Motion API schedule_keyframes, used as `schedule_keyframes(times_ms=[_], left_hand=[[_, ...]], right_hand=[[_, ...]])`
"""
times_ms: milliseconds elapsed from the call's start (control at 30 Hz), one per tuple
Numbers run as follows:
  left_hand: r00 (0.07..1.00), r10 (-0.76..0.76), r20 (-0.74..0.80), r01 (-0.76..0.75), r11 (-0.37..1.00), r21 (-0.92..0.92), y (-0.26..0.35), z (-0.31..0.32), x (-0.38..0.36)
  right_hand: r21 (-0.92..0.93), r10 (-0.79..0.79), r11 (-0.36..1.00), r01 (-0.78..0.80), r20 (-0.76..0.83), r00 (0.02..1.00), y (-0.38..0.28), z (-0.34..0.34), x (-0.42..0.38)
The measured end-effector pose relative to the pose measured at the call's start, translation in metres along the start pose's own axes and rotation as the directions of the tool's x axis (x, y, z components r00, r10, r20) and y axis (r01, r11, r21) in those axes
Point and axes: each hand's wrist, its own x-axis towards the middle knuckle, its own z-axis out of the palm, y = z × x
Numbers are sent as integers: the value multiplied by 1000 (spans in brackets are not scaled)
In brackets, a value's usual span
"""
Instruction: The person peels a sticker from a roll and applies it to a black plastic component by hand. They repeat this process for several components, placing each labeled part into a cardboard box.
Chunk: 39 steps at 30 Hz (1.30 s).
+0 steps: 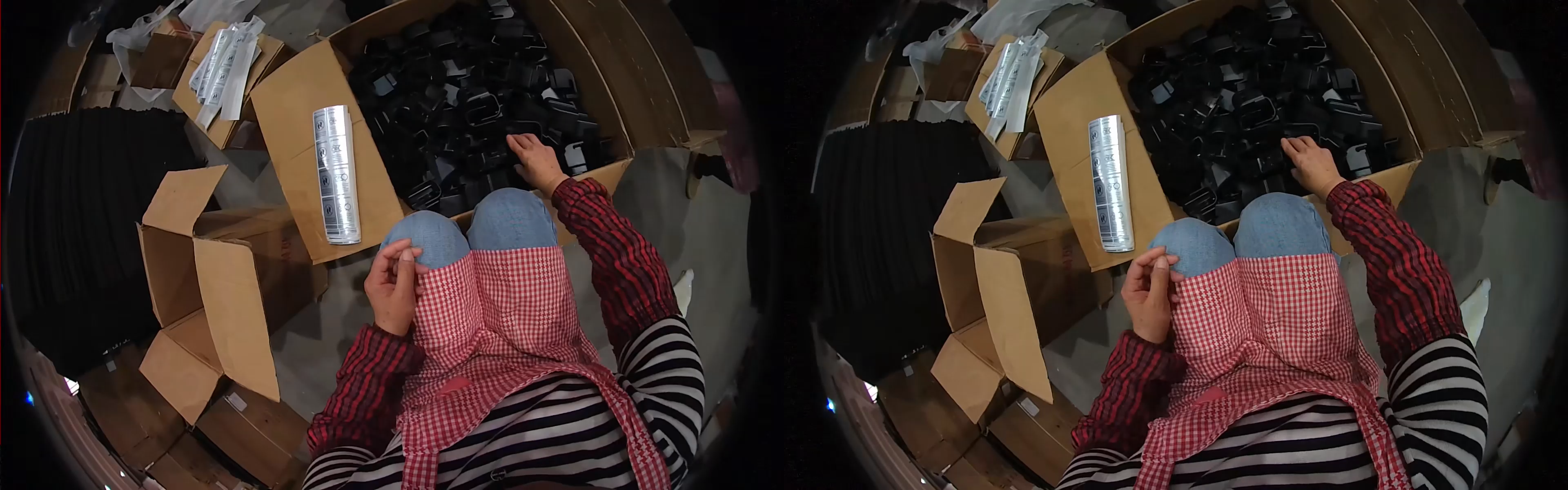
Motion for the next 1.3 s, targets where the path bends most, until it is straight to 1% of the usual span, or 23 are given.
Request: schedule_keyframes(times_ms=[167,233,267,300,367,400,433,500,733,767,800,833,900,967,1000,1033,1067,1133,1167,1200,1233,1267,1300], left_hand=[[999,37,8,-37,999,34,-7,2,6],[996,89,18,-90,995,36,-11,0,9],[995,99,30,-100,995,16,-8,2,10],[999,41,22,-42,999,34,-2,3,9],[1000,-8,19,7,999,50,3,2,6],[999,8,49,-9,1000,19,3,2,6],[996,25,80,-24,1000,-11,4,5,5],[990,35,135,-25,997,-71,16,15,-2],[878,132,459,-22,971,-237,55,46,-56],[838,157,522,-30,969,-244,52,53,-66],[790,198,580,-197,978,-64,54,51,-82],[795,124,594,-88,992,-88,53,49,-99],[730,13,683,-1,1000,-19,38,38,-124],[633,-81,770,78,996,41,15,27,-139],[596,-143,790,191,981,34,7,25,-144],[655,-171,736,341,936,-86,10,29,-153],[640,-167,750,331,941,-73,7,29,-161],[791,-300,534,446,880,-166,-4,22,-170],[805,-277,525,412,897,-158,-16,13,-171],[830,-240,503,377,907,-189,-25,3,-174],[853,-212,477,347,913,-213,-26,2,-177],[858,-167,486,331,902,-276,-27,2,-180],[853,-171,493,336,903,-269,-20,-1,-182]], right_hand=[[-22,55,998,-59,-146,988,8,-31,-3],[324,213,939,-115,-286,934,9,-56,-1],[610,329,775,-164,-168,929,7,-75,-4],[597,328,786,-162,-180,927,0,-96,-9],[959,442,64,-275,220,870,-17,-132,-24],[978,436,-106,-180,208,875,-32,-146,-31],[981,443,-97,-169,195,875,-43,-156,-40],[952,286,-270,-146,224,932,-60,-172,-60],[975,313,-43,-217,219,924,-158,-183,-132],[979,168,134,-155,132,977,-170,-181,-146],[947,22,312,-76,73,997,-179,-179,-157],[983,-63,149,-106,117,991,-184,-166,-165],[968,-174,244,-65,110,979,-189,-155,-179],[846,-174,520,119,-31,984,-211,-148,-192],[840,-146,530,118,-47,988,-213,-155,-193],[759,-213,642,111,38,976,-217,-164,-192],[664,-265,740,111,136,955,-221,-170,-192],[702,-226,711,37,179,958,-224,-139,-192],[711,-189,666,227,-134,973,-230,-122,-197],[657,-141,629,417,-431,891,-233,-114,-202],[772,-201,557,306,-232,952,-236,-116,-208],[769,-188,564,300,-234,954,-234,-119,-210],[851,-337,466,241,-81,938,-231,-125,-209]])
